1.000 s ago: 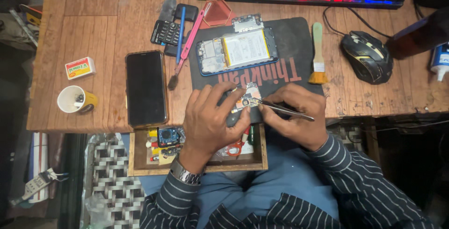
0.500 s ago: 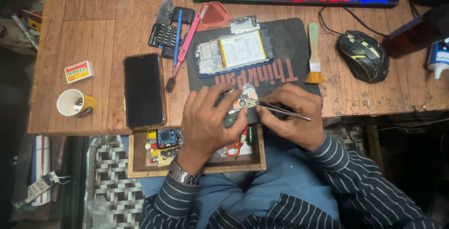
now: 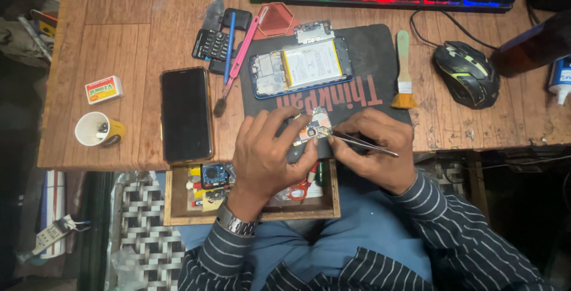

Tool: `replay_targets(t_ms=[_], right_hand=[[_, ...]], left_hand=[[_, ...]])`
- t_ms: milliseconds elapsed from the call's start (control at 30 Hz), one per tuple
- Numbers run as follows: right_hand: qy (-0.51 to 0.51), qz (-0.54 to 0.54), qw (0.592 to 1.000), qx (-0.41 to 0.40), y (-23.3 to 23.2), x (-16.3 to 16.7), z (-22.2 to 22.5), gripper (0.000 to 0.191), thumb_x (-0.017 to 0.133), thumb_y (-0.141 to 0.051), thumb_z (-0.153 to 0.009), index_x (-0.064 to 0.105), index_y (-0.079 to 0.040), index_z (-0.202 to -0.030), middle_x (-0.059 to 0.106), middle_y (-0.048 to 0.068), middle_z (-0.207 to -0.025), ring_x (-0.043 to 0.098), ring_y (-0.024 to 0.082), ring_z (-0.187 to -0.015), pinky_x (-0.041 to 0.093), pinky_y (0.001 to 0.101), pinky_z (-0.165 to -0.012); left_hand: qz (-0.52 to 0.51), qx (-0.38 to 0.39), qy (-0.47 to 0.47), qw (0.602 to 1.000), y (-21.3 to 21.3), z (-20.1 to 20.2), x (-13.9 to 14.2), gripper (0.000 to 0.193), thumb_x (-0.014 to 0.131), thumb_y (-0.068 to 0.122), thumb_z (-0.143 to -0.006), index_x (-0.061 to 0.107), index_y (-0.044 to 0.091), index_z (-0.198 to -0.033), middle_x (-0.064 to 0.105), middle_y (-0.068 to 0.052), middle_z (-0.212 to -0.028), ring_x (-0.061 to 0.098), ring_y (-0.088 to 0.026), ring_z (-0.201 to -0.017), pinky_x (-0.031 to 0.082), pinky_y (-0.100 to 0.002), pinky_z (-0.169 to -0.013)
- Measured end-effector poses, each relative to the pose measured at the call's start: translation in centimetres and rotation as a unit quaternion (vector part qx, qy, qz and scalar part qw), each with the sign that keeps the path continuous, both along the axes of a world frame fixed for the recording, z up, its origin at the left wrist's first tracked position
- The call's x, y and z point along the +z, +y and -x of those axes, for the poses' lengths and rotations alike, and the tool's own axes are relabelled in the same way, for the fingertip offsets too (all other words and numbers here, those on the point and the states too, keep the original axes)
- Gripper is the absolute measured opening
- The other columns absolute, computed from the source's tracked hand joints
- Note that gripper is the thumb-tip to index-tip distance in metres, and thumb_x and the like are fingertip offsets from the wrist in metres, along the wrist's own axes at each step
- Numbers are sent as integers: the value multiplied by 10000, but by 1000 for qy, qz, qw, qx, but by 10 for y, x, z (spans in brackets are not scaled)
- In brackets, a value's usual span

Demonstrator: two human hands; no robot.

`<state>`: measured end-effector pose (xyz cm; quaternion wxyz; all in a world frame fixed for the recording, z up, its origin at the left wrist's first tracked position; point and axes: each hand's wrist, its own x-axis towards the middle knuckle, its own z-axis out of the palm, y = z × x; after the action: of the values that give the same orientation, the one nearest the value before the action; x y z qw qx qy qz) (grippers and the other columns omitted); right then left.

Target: The person uses tweezers to adjust a small component on a circuit board, then brushes the board with a small brush. They place the board into a disassembled phone chassis and press it into place.

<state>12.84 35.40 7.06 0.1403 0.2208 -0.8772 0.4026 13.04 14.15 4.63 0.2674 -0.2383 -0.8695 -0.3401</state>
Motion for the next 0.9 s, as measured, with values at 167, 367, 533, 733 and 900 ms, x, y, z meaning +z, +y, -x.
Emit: replay_targets(t_ms=[167, 367, 533, 733, 900], right_hand=[[2, -4, 1000, 1, -4, 1, -2, 133, 818, -101, -807, 751, -14, -882, 722, 90, -828, 704, 165, -716, 537, 278, -646], [-2, -4, 1000, -1, -6, 1, -7, 132, 821, -97, -805, 751, -12, -877, 724, 89, -821, 703, 161, -702, 536, 276, -635], [1, -2, 1000, -4, -12, 1, -4, 133, 819, -93, -808, 751, -9, -883, 722, 92, -825, 704, 163, -707, 537, 278, -640], [0, -2, 1000, -5, -20, 1, 7, 142, 821, -99, -806, 750, -7, -888, 727, 93, -837, 713, 165, -720, 543, 276, -648], [3, -7, 1000, 0, -25, 0, 6, 142, 820, -95, -810, 747, -3, -890, 725, 93, -838, 710, 165, -727, 543, 278, -659]], left_hand=[[1, 2, 1, 1000, -3, -3, 1, 333, 784, 241, -825, 745, 83, -1115, 679, -73, -1115, 624, -242, -889, 437, -386, -757], [1, -1, -4, 1000, -5, -7, 0, 335, 786, 242, -820, 745, 77, -1109, 682, -75, -1115, 620, -239, -879, 430, -385, -748], [-1, 2, -3, 1000, -11, -4, 1, 330, 785, 242, -822, 743, 82, -1107, 679, -71, -1117, 623, -238, -891, 434, -385, -759], [-2, 0, 0, 1000, -20, 7, 1, 331, 790, 245, -825, 743, 80, -1107, 676, -72, -1117, 623, -242, -894, 434, -385, -760], [-5, -3, -3, 1000, -26, 6, 0, 329, 791, 241, -829, 741, 77, -1110, 678, -73, -1125, 626, -244, -903, 439, -387, -768]])
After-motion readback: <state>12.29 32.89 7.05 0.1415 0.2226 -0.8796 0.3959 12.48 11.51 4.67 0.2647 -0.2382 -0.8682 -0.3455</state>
